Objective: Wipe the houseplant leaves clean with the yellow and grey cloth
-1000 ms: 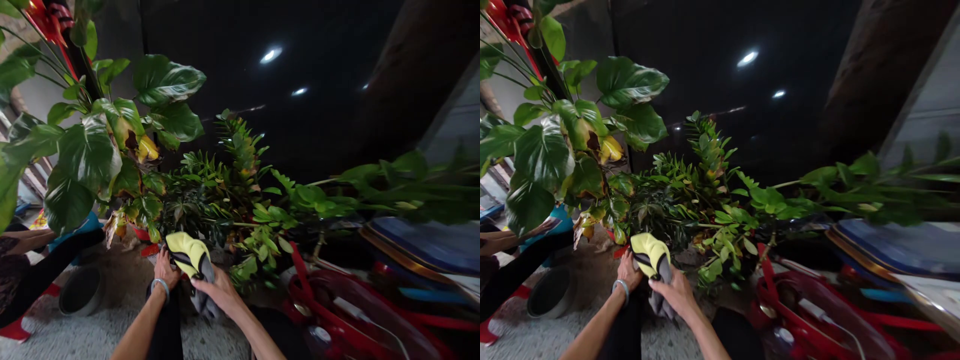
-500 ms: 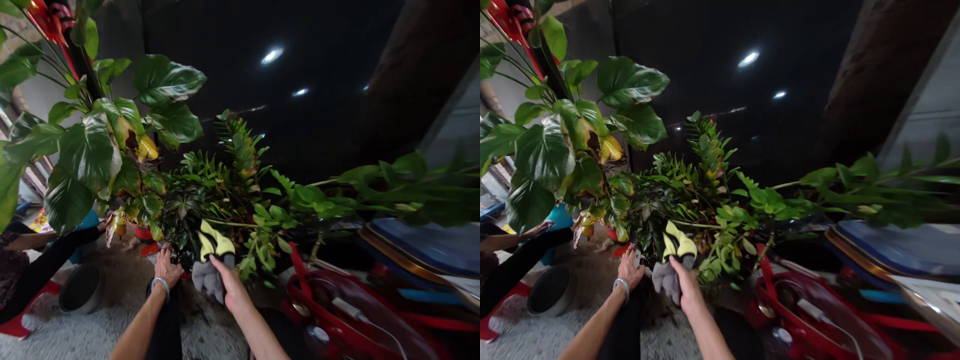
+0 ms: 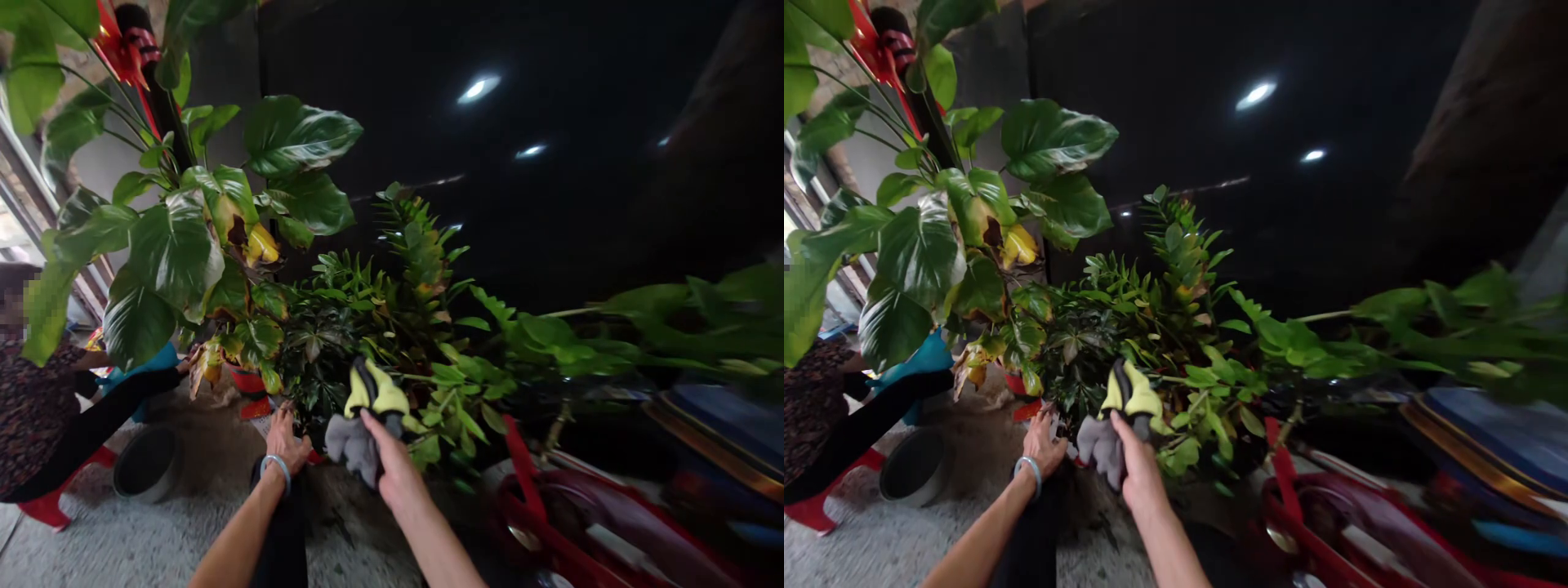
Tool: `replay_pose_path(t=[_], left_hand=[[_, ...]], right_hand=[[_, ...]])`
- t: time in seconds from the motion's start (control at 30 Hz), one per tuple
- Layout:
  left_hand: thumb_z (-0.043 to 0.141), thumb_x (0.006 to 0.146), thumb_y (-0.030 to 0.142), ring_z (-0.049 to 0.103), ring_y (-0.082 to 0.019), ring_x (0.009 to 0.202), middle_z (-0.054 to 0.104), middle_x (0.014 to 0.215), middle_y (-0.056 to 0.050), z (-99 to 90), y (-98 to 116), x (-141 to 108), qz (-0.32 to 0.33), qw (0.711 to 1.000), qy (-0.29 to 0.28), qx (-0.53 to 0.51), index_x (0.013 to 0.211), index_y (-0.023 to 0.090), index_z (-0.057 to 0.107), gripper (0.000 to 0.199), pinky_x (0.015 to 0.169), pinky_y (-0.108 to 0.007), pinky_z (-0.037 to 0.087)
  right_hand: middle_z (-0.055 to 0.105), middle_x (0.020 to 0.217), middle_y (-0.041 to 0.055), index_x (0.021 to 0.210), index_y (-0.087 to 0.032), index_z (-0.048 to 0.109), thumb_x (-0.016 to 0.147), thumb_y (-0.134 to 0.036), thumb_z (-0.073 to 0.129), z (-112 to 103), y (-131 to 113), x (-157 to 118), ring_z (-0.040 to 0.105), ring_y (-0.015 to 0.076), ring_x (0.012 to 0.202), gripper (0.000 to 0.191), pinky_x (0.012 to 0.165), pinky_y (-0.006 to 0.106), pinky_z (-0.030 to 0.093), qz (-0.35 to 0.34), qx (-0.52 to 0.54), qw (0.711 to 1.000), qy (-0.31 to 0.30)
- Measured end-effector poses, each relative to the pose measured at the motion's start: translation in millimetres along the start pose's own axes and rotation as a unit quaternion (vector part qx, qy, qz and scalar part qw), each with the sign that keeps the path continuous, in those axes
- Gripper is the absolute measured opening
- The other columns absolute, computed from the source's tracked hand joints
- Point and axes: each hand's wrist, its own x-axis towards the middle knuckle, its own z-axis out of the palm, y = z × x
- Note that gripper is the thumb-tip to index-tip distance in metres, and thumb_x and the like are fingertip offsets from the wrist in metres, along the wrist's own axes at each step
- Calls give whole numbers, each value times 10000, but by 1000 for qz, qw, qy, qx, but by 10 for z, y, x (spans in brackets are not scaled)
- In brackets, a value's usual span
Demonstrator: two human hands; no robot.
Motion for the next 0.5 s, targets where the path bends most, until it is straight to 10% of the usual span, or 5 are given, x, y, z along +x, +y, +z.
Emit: replay_pose_path(t=[0.13,0.37,0.5], left_hand=[[665,735,192,543,-362,1368,589,1504,-174,-12,-22,17,1,1000,-4,3,1452,136,575,725,1194,-483,431],[653,762,208,528,-358,1392,578,1519,-181,-77,32,-4,-1,1000,-19,20,1477,111,558,728,1201,-466,420],[656,763,210,522,-338,1405,570,1537,-140,-70,30,-11,-4,1000,-18,17,1486,173,560,730,1197,-440,423]], right_hand=[[798,708,97,806,-214,729,559,-618,867,-174,280,-379,810,362,793,494,638,430,675,78,-15,993,-86],[828,970,82,929,-197,740,550,-485,931,242,-527,-189,784,312,1004,513,809,364,656,-149,5,988,-36],[805,787,88,820,-166,739,552,-543,889,221,-183,-122,783,291,767,486,637,344,630,-89,-70,992,-54]])
